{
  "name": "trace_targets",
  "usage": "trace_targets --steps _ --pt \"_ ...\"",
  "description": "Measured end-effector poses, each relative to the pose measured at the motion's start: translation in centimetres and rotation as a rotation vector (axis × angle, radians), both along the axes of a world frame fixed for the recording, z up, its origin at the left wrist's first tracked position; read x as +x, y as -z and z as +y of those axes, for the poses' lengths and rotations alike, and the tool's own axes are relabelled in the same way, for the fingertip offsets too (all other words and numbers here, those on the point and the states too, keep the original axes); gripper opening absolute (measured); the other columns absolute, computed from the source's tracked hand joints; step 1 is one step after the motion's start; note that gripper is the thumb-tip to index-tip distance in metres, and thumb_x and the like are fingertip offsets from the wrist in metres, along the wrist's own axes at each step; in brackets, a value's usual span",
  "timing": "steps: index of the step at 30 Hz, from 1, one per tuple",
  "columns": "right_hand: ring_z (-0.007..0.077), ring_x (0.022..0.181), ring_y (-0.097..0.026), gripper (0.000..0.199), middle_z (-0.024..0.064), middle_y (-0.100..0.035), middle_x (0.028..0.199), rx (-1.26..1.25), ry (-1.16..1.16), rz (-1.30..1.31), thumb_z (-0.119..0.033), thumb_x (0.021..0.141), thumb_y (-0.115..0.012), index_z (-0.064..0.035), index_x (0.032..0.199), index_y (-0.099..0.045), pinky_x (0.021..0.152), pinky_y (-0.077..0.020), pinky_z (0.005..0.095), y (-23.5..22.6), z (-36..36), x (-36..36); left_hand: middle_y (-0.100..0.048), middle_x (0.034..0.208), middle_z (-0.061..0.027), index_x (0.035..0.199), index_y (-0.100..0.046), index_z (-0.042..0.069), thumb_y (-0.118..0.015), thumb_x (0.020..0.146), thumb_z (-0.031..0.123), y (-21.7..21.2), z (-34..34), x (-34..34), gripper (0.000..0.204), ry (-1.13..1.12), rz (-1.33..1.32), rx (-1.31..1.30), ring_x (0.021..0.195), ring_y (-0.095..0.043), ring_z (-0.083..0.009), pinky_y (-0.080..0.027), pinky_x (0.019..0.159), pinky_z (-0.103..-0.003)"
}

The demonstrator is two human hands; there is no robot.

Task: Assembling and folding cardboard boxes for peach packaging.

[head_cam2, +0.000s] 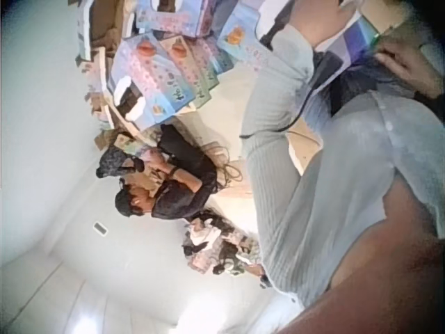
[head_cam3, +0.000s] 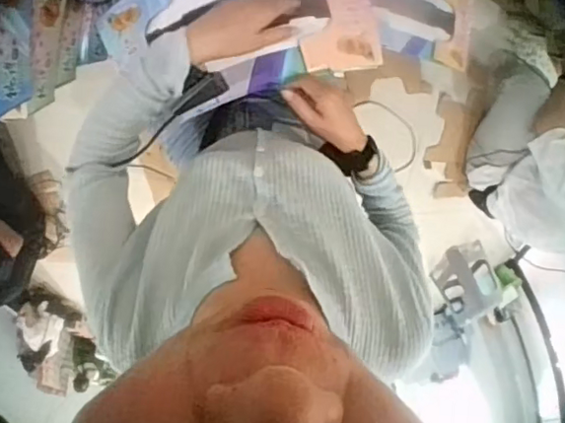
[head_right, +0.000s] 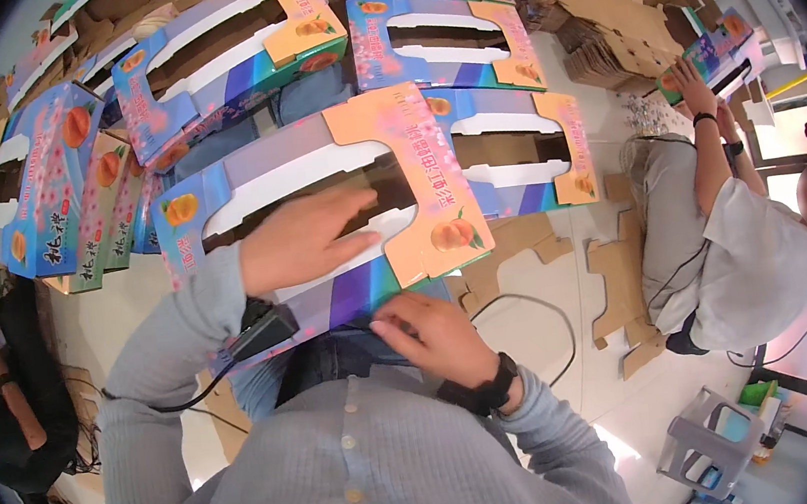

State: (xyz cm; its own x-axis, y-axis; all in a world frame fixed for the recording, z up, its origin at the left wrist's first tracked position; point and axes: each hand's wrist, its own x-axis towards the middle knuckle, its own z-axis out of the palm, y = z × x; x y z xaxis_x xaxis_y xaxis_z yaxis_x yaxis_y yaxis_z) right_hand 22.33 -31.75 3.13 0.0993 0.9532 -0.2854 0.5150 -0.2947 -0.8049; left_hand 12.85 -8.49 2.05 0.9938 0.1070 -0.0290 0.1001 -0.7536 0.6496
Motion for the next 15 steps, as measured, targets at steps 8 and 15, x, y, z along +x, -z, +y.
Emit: trace_targets --steps 8,15 --pt "0.021 0.124 -0.054 0.058 0.0106 -0.044 0.143 -0.074 0.716 0.877 -0.039 0.106 -0.047 -0.0041 0.149 -0.03 0.102 -0.0477 0.0391 7.0 -2.0 -0.9 -0.065 0.112 -0.022 0.118 -0.058 -0.006 -0.071 0.087 0.048 4.1 -1.1 2.4 0.064 0.074 0.276 -0.47 0.101 -0.063 -0.0298 -0.048 0.089 -0.038" --pt "0.0191 0.123 -0.048 0.067 0.0097 -0.044 0.139 0.164 0.624 0.505 -0.034 0.105 -0.052 0.0012 0.152 -0.019 0.103 -0.0439 0.0333 5.5 2.6 1.7 -0.068 0.108 -0.0083 0.118 -0.062 -0.002 -0.079 0.085 0.031 -2.8 1.8 2.6 0.05 -0.005 0.045 -0.674 0.102 -0.06 -0.0126 -0.048 0.09 -0.03"
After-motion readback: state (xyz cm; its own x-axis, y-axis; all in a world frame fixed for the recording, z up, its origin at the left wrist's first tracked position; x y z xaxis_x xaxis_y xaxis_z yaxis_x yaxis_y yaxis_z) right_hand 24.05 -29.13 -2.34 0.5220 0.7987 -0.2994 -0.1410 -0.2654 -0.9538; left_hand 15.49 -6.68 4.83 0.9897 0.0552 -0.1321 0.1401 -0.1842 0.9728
